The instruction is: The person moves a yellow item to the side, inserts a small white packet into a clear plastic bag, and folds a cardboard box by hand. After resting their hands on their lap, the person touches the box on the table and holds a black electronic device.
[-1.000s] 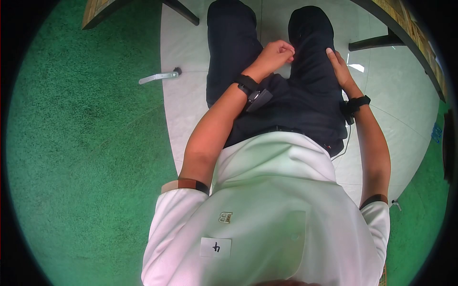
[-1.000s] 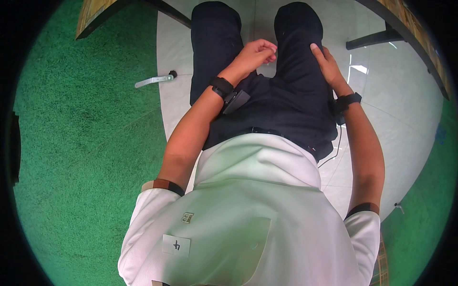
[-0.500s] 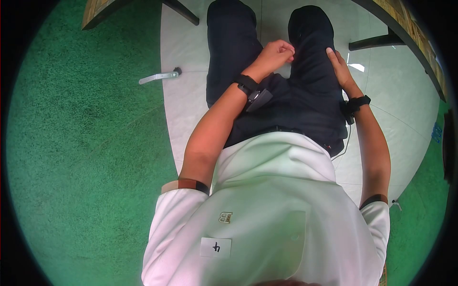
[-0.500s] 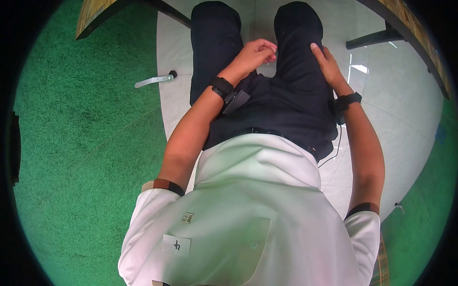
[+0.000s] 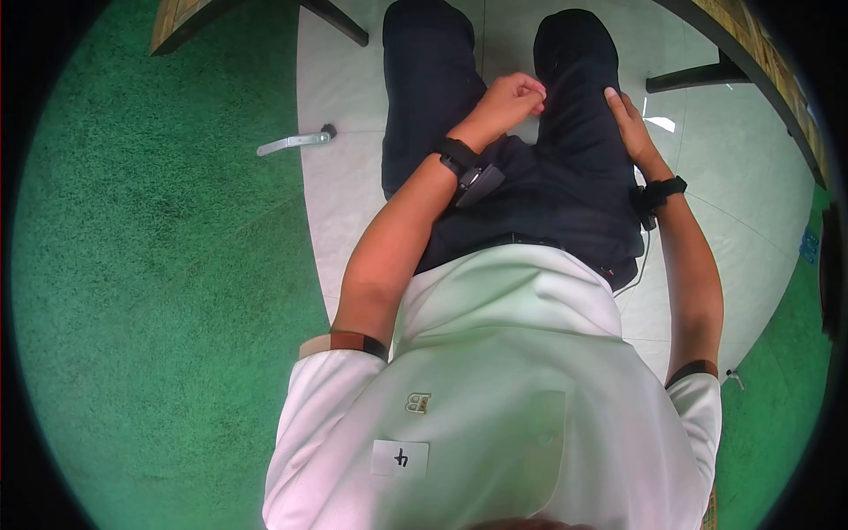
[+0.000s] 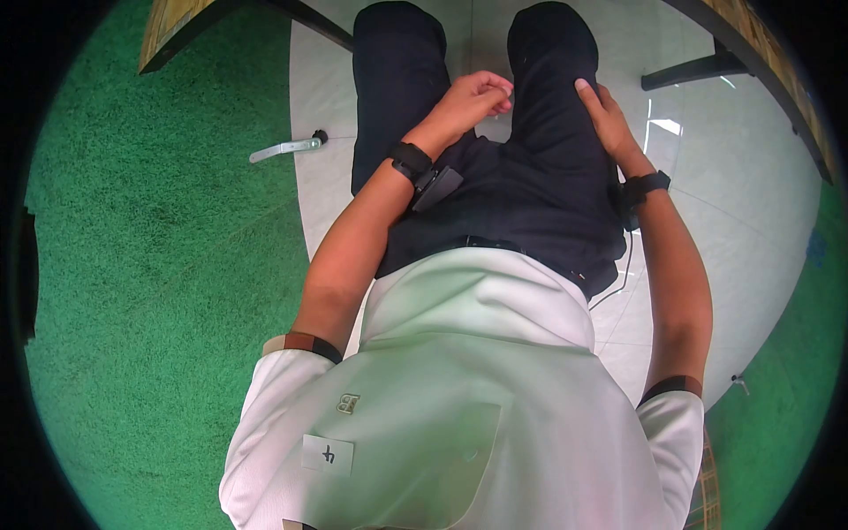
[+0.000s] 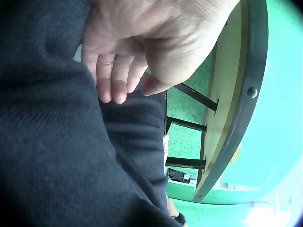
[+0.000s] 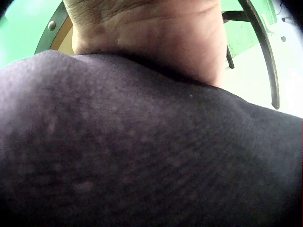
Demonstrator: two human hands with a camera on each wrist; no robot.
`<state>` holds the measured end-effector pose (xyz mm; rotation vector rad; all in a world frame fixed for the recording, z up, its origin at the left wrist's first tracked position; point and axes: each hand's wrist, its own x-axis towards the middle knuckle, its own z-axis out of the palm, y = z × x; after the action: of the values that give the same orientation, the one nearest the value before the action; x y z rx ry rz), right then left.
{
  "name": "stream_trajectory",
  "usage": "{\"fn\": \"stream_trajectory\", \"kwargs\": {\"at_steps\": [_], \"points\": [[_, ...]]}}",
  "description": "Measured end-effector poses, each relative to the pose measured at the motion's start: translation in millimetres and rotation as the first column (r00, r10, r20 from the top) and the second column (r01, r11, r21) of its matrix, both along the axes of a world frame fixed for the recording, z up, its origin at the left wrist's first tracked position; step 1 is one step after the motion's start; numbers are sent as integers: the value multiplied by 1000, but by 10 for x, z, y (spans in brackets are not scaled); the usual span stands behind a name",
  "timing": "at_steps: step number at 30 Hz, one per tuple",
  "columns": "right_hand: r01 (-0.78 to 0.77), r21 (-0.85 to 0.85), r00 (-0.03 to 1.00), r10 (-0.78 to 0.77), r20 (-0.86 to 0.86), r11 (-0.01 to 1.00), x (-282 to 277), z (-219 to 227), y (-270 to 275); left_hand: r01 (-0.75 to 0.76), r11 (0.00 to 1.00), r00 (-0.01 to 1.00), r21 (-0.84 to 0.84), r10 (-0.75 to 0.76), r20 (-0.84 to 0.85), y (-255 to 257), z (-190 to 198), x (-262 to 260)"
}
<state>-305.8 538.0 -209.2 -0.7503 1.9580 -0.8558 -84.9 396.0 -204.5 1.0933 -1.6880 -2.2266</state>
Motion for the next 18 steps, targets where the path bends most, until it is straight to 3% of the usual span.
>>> {"fn": "stream_trajectory", "kwargs": {"at_steps": [18], "points": [[6, -12, 999, -6, 33, 1000, -86, -174, 39, 0, 1000, 1000, -5, 0, -3, -6, -11, -6]]}}
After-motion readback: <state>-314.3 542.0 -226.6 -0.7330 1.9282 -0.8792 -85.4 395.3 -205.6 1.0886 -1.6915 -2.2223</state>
